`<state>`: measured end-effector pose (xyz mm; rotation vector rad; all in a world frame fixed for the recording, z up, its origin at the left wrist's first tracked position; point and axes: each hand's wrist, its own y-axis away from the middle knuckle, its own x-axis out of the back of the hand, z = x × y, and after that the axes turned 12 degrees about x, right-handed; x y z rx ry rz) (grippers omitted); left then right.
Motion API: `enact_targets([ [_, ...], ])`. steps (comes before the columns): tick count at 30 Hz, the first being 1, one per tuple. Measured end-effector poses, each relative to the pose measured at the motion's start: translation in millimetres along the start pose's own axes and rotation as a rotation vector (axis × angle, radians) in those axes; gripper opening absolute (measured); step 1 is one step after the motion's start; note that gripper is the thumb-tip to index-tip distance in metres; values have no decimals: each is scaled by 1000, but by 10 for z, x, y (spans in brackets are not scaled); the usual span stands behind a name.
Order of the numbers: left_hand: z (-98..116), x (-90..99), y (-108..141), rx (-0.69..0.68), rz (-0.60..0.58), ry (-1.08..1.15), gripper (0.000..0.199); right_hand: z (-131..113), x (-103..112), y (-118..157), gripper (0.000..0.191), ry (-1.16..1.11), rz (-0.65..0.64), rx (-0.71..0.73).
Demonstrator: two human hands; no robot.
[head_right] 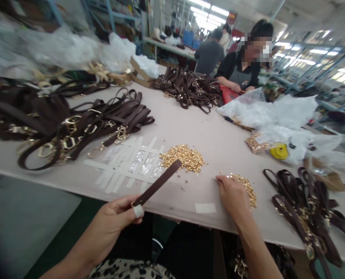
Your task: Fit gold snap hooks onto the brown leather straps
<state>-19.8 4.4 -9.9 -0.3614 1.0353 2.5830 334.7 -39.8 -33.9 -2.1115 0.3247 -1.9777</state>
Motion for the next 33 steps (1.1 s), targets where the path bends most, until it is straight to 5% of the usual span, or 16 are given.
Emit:
enact_targets([
  [9,-19,-26,47,-114,-40,-33,26,253,8,-191,28,-162,-183,-235],
  [12,-59,-39,22,-147,-16,-40,23,-78,66,-144,24,-240,-68,-202],
  [16,-82,-91,-15,-150,0,-29,19,-975,119,46,7,-582,235,-13],
  [21,-150,-120,-1,-231,-7,-98,16,-1821,70,87,21,-866,294,289],
  [33,-180,-70,84,-460,79,-417,17,-1857,66,73,24,-908,271,291],
])
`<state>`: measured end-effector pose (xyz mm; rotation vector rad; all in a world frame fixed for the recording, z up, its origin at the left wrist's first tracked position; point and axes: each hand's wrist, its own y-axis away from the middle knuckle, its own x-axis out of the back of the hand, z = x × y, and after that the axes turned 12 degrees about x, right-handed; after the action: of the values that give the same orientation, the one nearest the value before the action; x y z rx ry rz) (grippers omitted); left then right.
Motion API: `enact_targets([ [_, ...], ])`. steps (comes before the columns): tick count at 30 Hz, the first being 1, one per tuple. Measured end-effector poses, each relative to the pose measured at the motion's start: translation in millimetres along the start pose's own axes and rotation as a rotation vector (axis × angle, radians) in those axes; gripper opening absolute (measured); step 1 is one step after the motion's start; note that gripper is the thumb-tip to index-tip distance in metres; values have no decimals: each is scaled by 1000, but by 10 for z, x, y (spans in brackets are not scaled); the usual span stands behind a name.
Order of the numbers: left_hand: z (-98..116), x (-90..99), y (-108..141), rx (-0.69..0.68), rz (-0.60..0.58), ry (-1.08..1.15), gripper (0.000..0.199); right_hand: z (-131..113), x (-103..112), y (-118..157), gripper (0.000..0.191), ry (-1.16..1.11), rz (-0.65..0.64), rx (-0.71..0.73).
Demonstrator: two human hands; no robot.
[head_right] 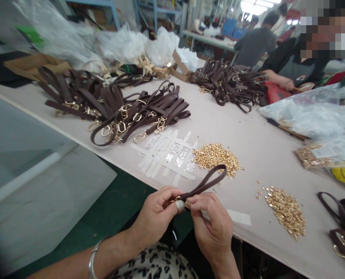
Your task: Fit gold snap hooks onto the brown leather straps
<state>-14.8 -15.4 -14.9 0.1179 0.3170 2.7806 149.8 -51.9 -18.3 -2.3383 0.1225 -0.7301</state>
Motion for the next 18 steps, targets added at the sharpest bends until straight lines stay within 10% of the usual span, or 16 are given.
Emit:
enact_targets([
  [10,39,26,9,-187,-22,-164,21,-63,-150,121,18,-40,336,-263],
  [18,-30,-104,27,-308,-48,-242,20,2,-188,269,67,-462,501,-767],
])
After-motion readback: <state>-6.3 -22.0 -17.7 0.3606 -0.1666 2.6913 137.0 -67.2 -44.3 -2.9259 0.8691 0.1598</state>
